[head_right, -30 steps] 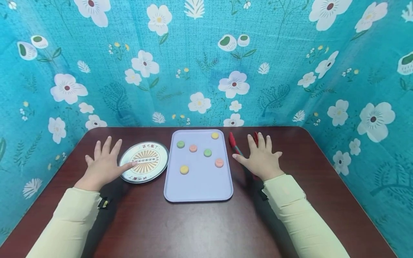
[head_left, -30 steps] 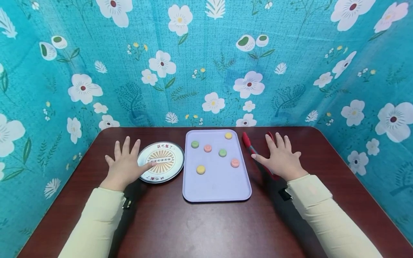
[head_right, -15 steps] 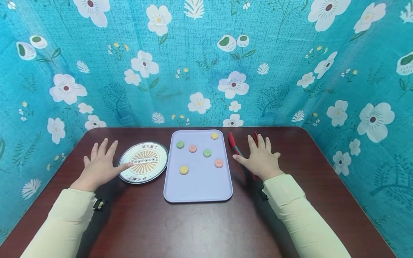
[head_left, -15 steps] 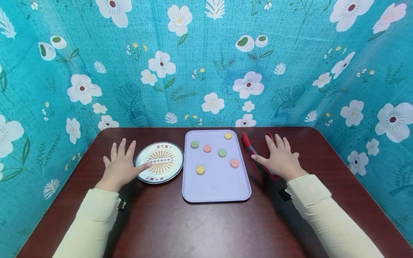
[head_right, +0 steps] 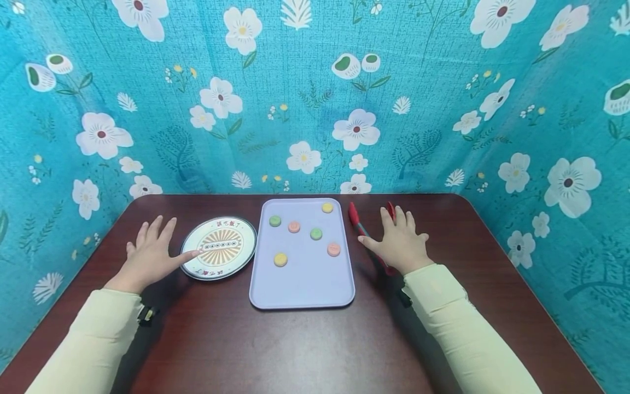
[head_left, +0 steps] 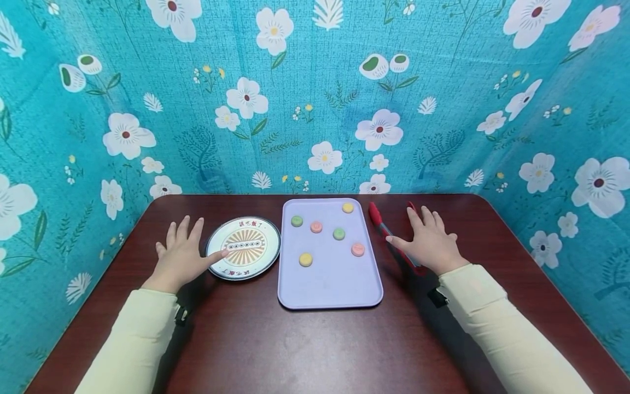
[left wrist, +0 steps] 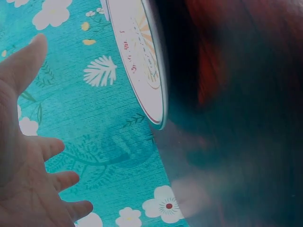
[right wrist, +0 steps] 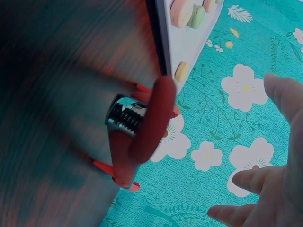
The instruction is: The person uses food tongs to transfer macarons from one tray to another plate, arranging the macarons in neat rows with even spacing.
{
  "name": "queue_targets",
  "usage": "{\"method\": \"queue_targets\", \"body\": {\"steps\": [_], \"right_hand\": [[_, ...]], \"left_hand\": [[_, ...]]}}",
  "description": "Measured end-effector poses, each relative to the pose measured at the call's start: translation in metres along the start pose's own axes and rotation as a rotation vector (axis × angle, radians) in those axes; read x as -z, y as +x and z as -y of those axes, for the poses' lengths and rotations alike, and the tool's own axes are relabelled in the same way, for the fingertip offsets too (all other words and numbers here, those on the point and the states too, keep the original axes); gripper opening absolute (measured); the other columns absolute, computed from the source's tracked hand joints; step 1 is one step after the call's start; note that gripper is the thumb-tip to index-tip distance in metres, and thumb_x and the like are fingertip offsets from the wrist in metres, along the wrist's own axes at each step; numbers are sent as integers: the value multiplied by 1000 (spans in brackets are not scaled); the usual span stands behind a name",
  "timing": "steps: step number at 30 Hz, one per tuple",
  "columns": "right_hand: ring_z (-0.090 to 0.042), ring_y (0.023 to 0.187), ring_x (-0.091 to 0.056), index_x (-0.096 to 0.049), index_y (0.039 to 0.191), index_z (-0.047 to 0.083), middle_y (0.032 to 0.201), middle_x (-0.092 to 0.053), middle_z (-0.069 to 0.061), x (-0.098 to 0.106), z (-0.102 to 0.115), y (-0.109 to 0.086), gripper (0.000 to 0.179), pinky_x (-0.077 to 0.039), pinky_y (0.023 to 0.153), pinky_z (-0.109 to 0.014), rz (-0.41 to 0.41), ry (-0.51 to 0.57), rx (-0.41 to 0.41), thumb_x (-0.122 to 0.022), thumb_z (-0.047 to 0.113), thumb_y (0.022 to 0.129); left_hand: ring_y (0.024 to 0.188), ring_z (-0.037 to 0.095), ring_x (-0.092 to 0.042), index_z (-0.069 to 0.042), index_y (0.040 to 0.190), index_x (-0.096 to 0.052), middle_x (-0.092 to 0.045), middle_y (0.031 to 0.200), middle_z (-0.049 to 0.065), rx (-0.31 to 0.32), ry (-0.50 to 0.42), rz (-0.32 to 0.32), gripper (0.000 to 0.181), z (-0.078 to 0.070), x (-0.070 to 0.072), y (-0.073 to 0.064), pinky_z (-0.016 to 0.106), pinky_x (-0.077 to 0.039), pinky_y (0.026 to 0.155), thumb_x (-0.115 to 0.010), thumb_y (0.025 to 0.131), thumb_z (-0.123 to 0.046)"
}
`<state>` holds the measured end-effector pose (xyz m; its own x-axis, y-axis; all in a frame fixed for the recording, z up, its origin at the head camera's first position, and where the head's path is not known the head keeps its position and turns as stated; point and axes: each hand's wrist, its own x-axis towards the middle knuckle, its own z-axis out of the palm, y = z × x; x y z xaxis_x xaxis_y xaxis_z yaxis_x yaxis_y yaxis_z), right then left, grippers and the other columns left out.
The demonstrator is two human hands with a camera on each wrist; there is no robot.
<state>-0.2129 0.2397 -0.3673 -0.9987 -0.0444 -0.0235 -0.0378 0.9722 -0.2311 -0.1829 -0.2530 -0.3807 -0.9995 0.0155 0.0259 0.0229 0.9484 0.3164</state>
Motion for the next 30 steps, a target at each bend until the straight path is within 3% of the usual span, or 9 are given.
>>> {"method": "queue_targets", "body": {"steps": [16,30], "right_hand": [[-55,135,-17,-19,152,0,150,-16,-34,-6,-5,5,100,-23,92,-82,11,49,-44,-63,58,83],[-53,132,-24,-19,151,-1,149,-20,-33,-10,-6,9,99,-32,91,-77,21,57,-60,-62,57,84]], "left_hand": [[138,57,0,2,152,-12,-6,153,35,25,-44,27,112,20,-9,1,82,-7,96,-66,78,-63],[138,57,-3,2,152,-13,-9,153,34,33,-47,75,112,27,-16,9,81,-9,97,-66,78,-63]]}}
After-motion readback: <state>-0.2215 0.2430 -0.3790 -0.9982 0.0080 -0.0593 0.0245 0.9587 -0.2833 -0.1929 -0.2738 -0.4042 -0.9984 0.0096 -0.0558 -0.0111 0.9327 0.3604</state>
